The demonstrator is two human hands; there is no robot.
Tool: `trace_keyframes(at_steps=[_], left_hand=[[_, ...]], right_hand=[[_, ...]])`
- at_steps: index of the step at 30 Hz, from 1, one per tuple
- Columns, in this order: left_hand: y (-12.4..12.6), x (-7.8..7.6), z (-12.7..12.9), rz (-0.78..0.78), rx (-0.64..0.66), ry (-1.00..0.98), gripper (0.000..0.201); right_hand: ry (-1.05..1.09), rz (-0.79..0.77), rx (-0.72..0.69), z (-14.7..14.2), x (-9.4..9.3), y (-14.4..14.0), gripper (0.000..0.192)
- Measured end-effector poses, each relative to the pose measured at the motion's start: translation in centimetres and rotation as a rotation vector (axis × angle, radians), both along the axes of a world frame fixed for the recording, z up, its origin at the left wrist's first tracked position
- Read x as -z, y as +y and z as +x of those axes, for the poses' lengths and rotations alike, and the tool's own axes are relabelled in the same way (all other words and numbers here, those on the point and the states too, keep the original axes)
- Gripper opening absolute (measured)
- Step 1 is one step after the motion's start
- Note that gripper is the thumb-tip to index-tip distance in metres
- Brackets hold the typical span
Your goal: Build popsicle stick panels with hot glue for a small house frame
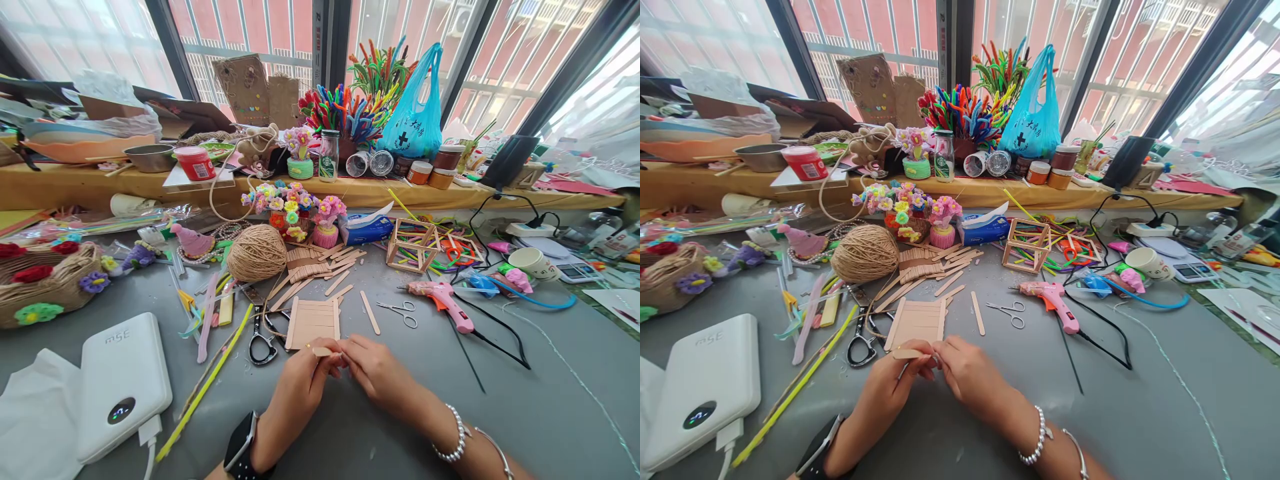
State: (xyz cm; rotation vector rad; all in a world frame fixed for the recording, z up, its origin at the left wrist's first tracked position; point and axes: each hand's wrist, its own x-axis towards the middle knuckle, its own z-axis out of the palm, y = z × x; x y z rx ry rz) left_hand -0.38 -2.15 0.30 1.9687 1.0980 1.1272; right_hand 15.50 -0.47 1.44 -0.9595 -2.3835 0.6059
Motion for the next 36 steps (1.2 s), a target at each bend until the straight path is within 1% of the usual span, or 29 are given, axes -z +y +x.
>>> trace_keyframes(at_steps=[7,12,14,16,19,22,25,27,31,36], left_hand=[[0.0,-0.3,0.1,0.046,-0.023,0.054,0.018],[-0.1,-0.3,0.2,0.095,-0.038,0.095,0.018],[-0.1,-0.2,0.2,0.121,-0.035,0.107,0.017],[-0.2,-0.1,0.2,0.139,-0.049,0.115,0.016],[-0.2,-0.1,0.2,0.152,-0.089,0.132,0.015],[-0.2,0.0,0.1,0.174,-0.086,0.17,0.016],[-0.1,0.0,0.1,0.196,-0.066,0.196,0.017],[-0.1,0.1,0.1,0.206,-0.054,0.208,0.016],[-0.1,0.1,0.1,0.242,-0.05,0.248,0.019],[0.0,0.0,0.1,0.267,-0.042,0.28,0.022]], right_hand=[[-0.013,0.091,0.053,-0.6,0.5,-0.2,0.027],[-0.018,0.103,0.117,-0.9,0.8,-0.5,0.028],[0.001,0.082,0.124,-0.9,0.7,-0.5,0.029],[0.045,0.009,0.093,-0.7,0.3,-0.4,0.029],[0.126,-0.158,0.039,-0.3,-0.7,-0.1,0.027],[0.168,-0.301,-0.015,0.1,-1.3,0.3,0.028],[0.23,-0.441,-0.102,0.3,-1.4,0.6,0.029],[0.252,-0.485,-0.13,0.5,-1.3,0.7,0.029],[0.205,-0.465,-0.129,0.6,-1.1,0.7,0.028],[0.06,-0.24,-0.079,0.6,-1.2,0.5,0.025]])
